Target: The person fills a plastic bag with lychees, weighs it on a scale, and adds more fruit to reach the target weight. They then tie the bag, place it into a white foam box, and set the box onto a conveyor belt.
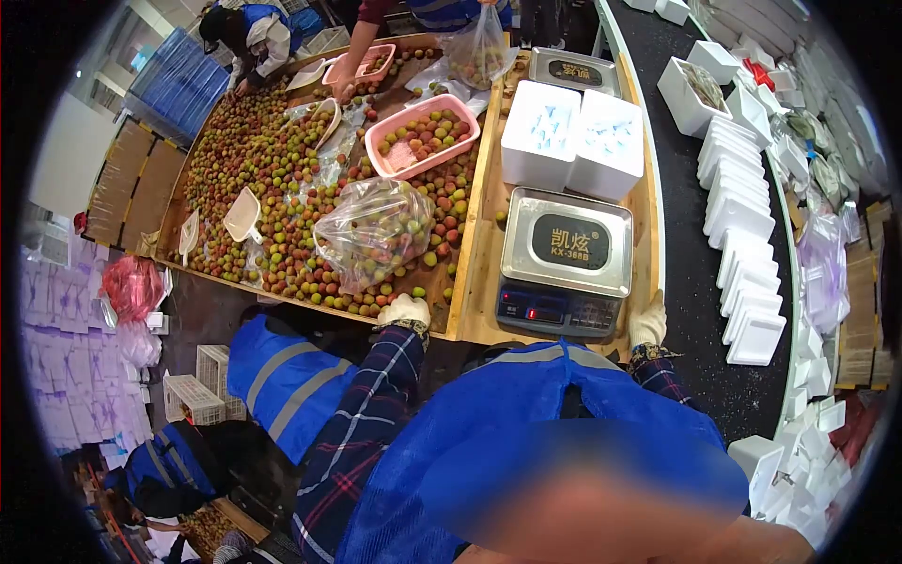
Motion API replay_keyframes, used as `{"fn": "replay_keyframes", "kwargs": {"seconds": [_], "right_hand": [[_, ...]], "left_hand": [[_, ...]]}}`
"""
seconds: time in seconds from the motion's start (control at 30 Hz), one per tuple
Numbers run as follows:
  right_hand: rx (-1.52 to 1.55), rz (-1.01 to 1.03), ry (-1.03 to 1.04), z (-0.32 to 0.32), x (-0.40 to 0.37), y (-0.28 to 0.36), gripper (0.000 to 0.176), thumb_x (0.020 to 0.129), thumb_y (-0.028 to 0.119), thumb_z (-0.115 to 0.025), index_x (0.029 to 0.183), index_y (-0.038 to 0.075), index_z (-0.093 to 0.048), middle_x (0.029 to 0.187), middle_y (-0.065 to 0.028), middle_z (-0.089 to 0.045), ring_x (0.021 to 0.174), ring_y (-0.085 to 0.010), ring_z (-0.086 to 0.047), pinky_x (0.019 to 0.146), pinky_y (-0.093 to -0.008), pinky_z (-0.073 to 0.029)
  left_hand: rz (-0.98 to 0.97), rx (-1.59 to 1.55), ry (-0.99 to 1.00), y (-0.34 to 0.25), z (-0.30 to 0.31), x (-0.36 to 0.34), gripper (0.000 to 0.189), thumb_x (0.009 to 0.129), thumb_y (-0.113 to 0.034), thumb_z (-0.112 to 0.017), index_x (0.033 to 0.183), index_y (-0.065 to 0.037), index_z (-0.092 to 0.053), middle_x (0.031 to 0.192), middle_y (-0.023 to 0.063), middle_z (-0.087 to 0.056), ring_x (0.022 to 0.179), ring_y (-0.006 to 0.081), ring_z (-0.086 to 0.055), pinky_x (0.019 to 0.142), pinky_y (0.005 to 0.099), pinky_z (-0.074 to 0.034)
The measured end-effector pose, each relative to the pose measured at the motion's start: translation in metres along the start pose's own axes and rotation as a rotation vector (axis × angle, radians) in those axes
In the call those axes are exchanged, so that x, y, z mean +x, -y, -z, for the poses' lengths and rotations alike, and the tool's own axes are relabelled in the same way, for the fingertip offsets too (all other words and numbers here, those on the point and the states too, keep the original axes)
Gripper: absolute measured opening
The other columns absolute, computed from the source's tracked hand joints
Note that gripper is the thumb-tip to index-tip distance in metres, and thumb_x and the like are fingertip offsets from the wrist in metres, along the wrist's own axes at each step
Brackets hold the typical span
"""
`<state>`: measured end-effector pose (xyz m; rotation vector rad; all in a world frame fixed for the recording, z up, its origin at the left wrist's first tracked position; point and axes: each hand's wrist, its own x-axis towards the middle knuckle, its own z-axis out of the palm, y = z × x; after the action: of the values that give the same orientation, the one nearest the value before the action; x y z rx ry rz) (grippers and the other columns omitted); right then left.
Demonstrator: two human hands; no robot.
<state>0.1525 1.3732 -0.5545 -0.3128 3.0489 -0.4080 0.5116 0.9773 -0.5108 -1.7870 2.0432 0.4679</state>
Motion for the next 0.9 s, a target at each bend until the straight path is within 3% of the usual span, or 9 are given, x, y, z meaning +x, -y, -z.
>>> {"fn": "replay_keyframes", "kwargs": {"seconds": [0.5, 0.9], "right_hand": [[0.036, -0.026, 0.022, 0.008, 0.0, 0.005, 0.072, 0.096, 0.029, -0.069, 0.157, -0.001, -0.044, 0.128, -0.0315, -0.069, 0.117, -0.0486, -0.069, 0.099, -0.0544, -0.058], [0.057, -0.07, 0.071, 0.013, -0.002, 0.01, 0.081, 0.092, 0.026, -0.074, 0.161, 0.002, -0.038, 0.137, -0.0313, -0.065, 0.123, -0.0481, -0.066, 0.103, -0.0527, -0.056]], "left_hand": [[0.008, -0.004, 0.03, -0.001, 0.005, -0.003, 0.053, 0.106, -0.043, -0.045, 0.137, -0.009, -0.071, 0.14, 0.0179, -0.071, 0.133, 0.0359, -0.065, 0.115, 0.0499, -0.044], [-0.002, -0.015, 0.0, 0.004, -0.003, 0.003, 0.053, 0.104, -0.046, -0.047, 0.136, -0.011, -0.072, 0.139, 0.0188, -0.071, 0.133, 0.0375, -0.065, 0.114, 0.0503, -0.046]]}}
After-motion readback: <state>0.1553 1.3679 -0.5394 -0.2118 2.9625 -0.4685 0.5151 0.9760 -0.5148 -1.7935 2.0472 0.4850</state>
